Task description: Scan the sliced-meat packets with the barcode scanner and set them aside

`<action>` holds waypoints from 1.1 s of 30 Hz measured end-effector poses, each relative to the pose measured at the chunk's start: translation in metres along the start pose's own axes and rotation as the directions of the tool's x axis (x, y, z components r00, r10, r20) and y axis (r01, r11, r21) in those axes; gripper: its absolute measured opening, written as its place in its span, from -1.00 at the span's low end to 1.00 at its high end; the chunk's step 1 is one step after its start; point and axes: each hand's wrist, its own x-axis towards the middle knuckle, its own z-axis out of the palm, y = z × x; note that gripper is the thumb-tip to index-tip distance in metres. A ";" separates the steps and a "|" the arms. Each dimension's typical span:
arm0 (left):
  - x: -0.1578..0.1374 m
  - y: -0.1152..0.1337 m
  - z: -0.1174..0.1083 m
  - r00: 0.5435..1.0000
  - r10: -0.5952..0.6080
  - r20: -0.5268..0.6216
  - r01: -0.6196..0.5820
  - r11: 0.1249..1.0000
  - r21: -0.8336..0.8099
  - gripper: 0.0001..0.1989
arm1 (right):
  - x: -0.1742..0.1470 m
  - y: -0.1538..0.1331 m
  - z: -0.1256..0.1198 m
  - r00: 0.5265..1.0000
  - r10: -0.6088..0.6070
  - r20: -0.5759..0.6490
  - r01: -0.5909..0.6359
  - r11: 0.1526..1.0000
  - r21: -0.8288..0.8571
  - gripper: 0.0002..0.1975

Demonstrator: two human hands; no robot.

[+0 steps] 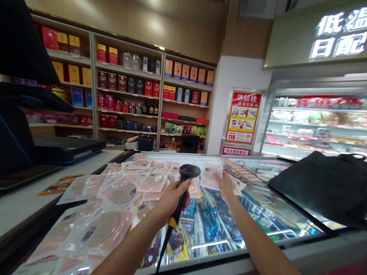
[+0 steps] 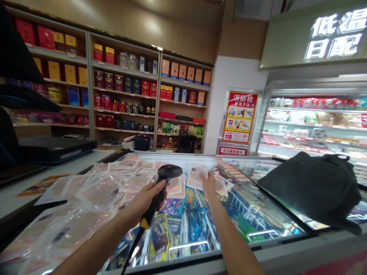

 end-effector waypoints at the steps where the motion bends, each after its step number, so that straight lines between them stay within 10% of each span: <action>1: -0.001 0.000 0.000 1.000 -0.003 0.002 0.003 1.000 -0.004 -0.70 | -0.001 0.000 0.001 1.000 -0.002 0.010 0.002 1.000 -0.001 -0.70; 33: -0.011 0.008 -0.017 0.997 0.073 0.002 -0.073 0.997 -0.007 -0.68 | -0.005 -0.010 -0.004 0.995 0.012 -0.097 -0.001 0.994 0.105 -0.59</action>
